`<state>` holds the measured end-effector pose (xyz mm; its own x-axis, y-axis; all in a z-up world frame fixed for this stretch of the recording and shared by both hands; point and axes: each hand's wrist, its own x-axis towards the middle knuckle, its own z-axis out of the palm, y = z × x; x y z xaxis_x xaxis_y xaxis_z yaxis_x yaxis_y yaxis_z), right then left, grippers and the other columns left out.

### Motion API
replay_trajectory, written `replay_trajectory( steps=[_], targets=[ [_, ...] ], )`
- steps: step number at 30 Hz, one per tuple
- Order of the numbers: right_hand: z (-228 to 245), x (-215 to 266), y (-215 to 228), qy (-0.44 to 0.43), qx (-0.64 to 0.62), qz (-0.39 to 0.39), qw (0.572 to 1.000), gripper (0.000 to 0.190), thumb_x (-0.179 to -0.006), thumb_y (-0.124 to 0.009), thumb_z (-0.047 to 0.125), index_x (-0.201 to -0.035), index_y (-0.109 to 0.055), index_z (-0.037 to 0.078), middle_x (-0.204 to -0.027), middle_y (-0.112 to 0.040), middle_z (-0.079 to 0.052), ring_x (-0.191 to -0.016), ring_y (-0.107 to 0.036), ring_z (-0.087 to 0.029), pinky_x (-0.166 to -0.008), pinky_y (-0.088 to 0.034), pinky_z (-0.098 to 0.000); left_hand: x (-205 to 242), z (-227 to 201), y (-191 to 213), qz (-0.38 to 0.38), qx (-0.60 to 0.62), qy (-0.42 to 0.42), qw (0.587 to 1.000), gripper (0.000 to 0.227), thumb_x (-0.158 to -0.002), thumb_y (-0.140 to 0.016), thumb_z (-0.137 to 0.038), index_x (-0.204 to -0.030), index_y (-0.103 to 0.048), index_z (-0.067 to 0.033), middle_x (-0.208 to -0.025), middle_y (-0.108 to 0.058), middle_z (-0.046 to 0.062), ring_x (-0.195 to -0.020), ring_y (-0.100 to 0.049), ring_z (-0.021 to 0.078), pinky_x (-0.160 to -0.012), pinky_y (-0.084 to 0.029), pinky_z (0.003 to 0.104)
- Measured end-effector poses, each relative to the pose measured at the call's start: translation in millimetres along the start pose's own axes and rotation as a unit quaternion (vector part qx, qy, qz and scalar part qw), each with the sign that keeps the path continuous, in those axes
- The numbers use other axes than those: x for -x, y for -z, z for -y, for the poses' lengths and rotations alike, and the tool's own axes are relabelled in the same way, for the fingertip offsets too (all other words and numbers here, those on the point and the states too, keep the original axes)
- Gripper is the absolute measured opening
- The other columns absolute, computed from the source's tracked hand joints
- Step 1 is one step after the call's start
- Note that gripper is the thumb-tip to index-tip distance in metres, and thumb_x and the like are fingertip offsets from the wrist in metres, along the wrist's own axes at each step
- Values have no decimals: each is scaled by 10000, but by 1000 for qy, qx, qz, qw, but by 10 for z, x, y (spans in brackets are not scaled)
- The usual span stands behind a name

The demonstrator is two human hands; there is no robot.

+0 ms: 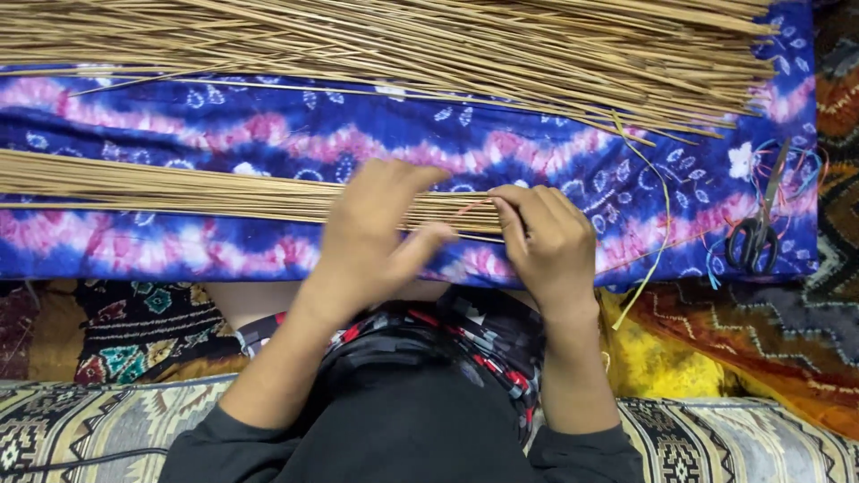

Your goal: Aligning a bundle of thin wooden sticks by tapping and shifting them to ensure the ends are even in preparation for binding.

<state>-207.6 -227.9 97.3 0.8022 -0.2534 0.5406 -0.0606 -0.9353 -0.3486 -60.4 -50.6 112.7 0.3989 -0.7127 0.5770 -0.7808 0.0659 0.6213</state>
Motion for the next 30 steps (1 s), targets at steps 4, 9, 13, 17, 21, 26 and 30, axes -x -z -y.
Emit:
replay_trajectory(
  steps=[4,9,13,17,21,26,30],
  targets=[
    [104,-116,-17,12,-41,10,999,34,-1025,-710,116,-1020,-742,127,-790,-671,-42,-721,-659,-281,-692,-542,-374,115,91,-102,39,-19,44,998,112,-991,-683,-196,-1034,-715,-97,-825,-690,99,-800,-701,339,-739,-551,435],
    [45,-125,-95,18,-95,55,994,59,-1017,-706,77,-966,-734,84,-860,-732,-65,-736,-648,-340,-690,-524,-421,307,312,3,44,165,215,961,130,-1018,-627,-187,-965,-729,-124,-694,-691,121,-702,-720,335,-677,-542,400],
    [-92,-81,-178,-11,-112,63,992,84,-1040,-679,106,-994,-750,108,-777,-677,-81,-725,-629,-357,-717,-522,-424,434,559,127,-2,230,256,939,176,-1036,-596,-150,-942,-743,-123,-585,-528,22,-644,-493,122,-637,-476,324],
    [-123,-110,-190,-38,-117,63,990,126,-1068,-645,131,-1025,-761,111,-736,-647,-89,-720,-600,-370,-745,-508,-434,519,750,241,-7,292,278,915,201,-1052,-581,-163,-939,-729,-86,-514,-447,-43,-544,-403,61,-556,-373,218],
    [-151,-199,-216,-32,-100,37,994,161,-1110,-618,174,-1081,-771,131,-724,-612,-78,-735,-575,-355,-770,-493,-430,469,547,497,88,222,302,923,158,-951,-643,-149,-868,-762,-87,-523,-603,57,-550,-516,148,-583,-445,312],
    [-53,-342,-187,-11,-96,22,995,123,-1099,-656,164,-1074,-774,140,-740,-591,-60,-742,-544,-310,-787,-489,-391,477,536,528,103,79,169,977,183,-966,-678,-216,-1050,-758,-75,-792,-645,192,-772,-626,388,-741,-493,460],
    [85,-465,-225,28,-79,30,996,67,-1045,-722,136,-1062,-783,160,-769,-602,-57,-775,-543,-321,-809,-478,-407,439,641,390,6,-45,82,996,469,-1073,-539,-451,-1362,-622,-91,-1134,-621,136,-1046,-571,370,-906,-447,465]
  ],
)
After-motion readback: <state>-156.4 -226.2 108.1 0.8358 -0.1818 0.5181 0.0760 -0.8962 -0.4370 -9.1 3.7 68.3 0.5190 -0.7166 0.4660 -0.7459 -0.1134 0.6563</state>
